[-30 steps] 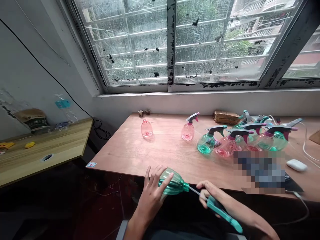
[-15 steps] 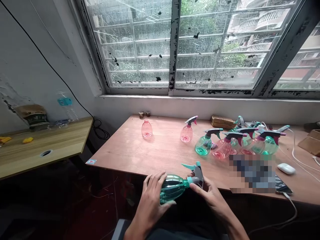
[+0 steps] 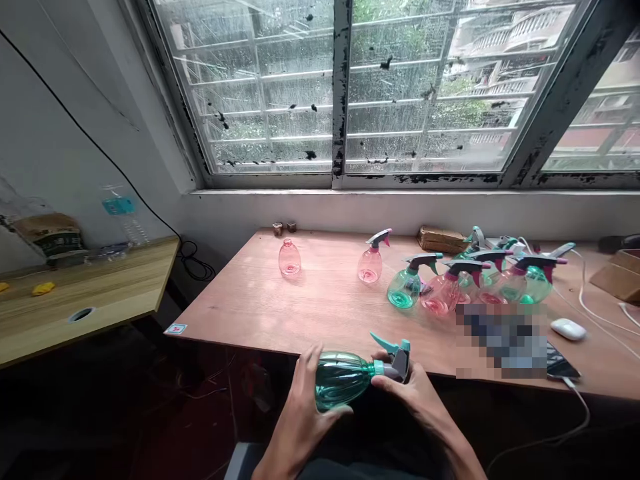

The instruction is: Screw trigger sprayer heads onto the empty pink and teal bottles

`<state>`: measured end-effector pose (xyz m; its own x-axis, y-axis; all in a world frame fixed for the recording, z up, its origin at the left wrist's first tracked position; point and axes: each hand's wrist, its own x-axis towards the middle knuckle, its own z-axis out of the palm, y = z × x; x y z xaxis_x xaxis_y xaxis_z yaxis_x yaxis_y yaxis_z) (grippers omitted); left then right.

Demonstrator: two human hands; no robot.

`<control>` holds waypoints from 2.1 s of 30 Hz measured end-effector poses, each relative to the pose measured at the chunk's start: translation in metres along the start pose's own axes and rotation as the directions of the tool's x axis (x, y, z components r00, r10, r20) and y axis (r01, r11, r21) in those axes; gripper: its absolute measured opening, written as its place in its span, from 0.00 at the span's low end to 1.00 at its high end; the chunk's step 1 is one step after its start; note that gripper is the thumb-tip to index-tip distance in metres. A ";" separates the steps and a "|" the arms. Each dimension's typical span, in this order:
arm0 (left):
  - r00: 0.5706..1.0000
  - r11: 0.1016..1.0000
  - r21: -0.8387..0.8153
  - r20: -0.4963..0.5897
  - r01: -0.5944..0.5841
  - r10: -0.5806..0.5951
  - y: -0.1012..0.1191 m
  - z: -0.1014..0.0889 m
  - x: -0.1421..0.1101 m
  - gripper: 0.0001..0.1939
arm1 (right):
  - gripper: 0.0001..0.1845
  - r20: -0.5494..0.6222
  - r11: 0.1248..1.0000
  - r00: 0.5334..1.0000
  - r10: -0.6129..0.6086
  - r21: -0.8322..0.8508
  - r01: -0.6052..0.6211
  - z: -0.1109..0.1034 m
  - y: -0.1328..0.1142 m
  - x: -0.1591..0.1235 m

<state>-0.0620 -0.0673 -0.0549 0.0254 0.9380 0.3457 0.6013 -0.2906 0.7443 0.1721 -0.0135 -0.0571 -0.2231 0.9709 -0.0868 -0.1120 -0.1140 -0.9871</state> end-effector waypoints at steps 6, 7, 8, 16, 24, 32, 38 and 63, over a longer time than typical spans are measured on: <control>0.977 0.895 -0.434 -0.121 0.105 -0.174 -0.013 0.012 0.001 0.51 | 0.19 -0.032 0.998 0.998 -0.057 -0.015 0.056 0.001 -0.009 -0.002; 0.973 0.866 -0.475 -0.080 0.155 -0.218 -0.013 0.014 0.002 0.45 | 0.19 -0.038 0.997 0.997 -0.071 -0.031 0.069 0.001 -0.010 -0.002; 0.964 0.841 -0.497 -0.033 0.213 -0.264 -0.013 0.014 0.002 0.40 | 0.18 -0.038 0.995 0.996 -0.086 -0.049 0.084 0.001 -0.012 -0.001; 0.932 0.781 -0.523 0.076 0.341 -0.355 0.002 0.008 0.045 0.37 | 0.18 -0.051 0.985 0.987 -0.150 -0.089 0.146 -0.018 -0.014 0.041; 0.947 0.772 -0.561 0.271 0.300 -0.172 -0.006 0.015 0.134 0.45 | 0.17 -0.035 0.980 0.980 -0.196 0.018 0.196 -0.045 -0.031 0.102; 0.934 0.683 -0.640 0.287 0.351 -0.212 -0.035 0.025 0.158 0.46 | 0.16 -0.082 0.981 0.979 -0.188 0.025 0.191 -0.043 -0.019 0.118; 0.917 0.727 -0.577 0.350 0.372 -0.191 -0.029 0.024 0.155 0.41 | 0.14 -0.124 0.982 0.980 -0.153 0.096 0.166 -0.042 -0.018 0.114; 0.885 0.778 -0.484 0.426 0.400 -0.190 -0.030 0.027 0.150 0.51 | 0.19 -0.130 0.971 0.991 0.014 0.237 0.018 -0.038 -0.004 0.091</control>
<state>-0.0543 0.0876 -0.0405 0.2488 0.9653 -0.0789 0.0911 0.0578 0.9942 0.1890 0.0837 -0.0666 -0.0971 0.9884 -0.1169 -0.3426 -0.1435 -0.9285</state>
